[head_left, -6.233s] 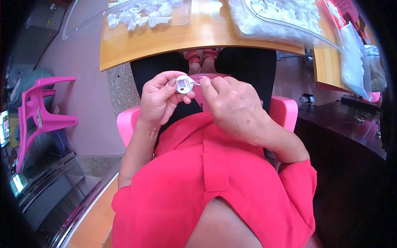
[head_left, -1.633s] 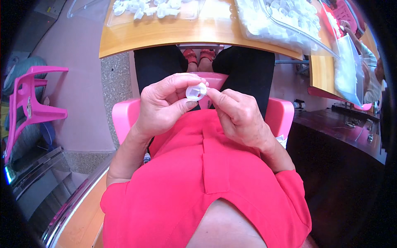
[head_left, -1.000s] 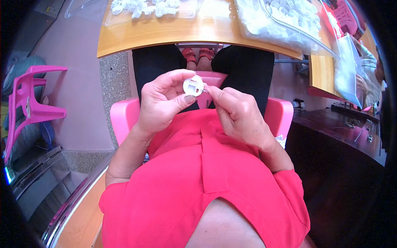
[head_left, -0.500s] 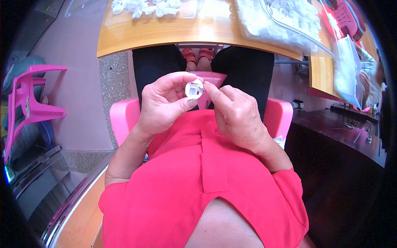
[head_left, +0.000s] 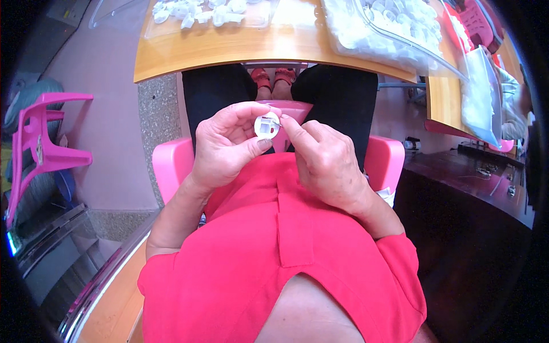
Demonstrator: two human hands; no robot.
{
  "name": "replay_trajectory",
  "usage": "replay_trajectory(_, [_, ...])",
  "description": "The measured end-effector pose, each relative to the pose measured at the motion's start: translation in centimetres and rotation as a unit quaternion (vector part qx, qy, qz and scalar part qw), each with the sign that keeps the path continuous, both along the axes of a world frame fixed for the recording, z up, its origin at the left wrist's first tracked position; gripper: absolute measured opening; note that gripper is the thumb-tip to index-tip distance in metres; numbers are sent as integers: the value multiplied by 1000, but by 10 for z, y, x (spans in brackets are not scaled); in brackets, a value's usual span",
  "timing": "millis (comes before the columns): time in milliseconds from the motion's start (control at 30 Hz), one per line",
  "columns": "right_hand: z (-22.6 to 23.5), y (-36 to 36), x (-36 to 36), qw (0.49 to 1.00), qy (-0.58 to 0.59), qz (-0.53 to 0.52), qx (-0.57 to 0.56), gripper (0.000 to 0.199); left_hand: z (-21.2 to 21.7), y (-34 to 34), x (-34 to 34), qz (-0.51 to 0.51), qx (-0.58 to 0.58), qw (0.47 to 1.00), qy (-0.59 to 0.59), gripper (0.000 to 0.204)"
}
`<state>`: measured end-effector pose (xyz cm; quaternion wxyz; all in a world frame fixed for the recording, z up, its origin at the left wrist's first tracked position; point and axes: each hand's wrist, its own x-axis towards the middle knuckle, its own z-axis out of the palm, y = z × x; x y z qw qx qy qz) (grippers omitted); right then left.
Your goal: The person picks up a white plastic component and a small metal pin by hand. They insert the pin into the component, press it into place, and then set the assembled part into a pink container before reaching for another component.
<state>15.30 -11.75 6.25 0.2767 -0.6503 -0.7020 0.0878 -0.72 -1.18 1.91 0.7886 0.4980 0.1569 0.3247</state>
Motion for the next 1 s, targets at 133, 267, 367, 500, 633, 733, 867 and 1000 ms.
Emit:
replay_trajectory(133, [0, 0, 0, 997, -71, 8, -20, 41, 1, 0, 0, 3, 5, 1000, 23, 44])
replay_trajectory(267, [0, 1, -3, 991, -131, 15, -13, 40, 0, -1, 0, 9, 44, 999, 26, 36])
replay_trajectory(367, [0, 2, -5, 988, -150, 16, -10, 39, -1, -1, 0, 12, 50, 998, 29, 35])
replay_trajectory(500, [-2, 5, -7, 988, -152, 13, -7, 37, -1, -2, 0, 19, 52, 998, 33, 36])
replay_trajectory(633, [0, 5, -5, 984, -175, 24, -14, 35, -3, -3, -1, 18, 56, 997, 41, 35])
replay_trajectory(733, [5, 5, -5, 979, -198, 41, -30, 32, -6, -3, -3, -5, 56, 997, 55, 42])
replay_trajectory(867, [11, 6, -4, 961, -254, 75, -75, 28, -10, -5, -3, -22, 34, 998, 57, 42])
replay_trajectory(1000, [12, 6, 1, 956, -260, 92, -99, 29, -14, -4, -2, -35, 21, 998, 56, 43])
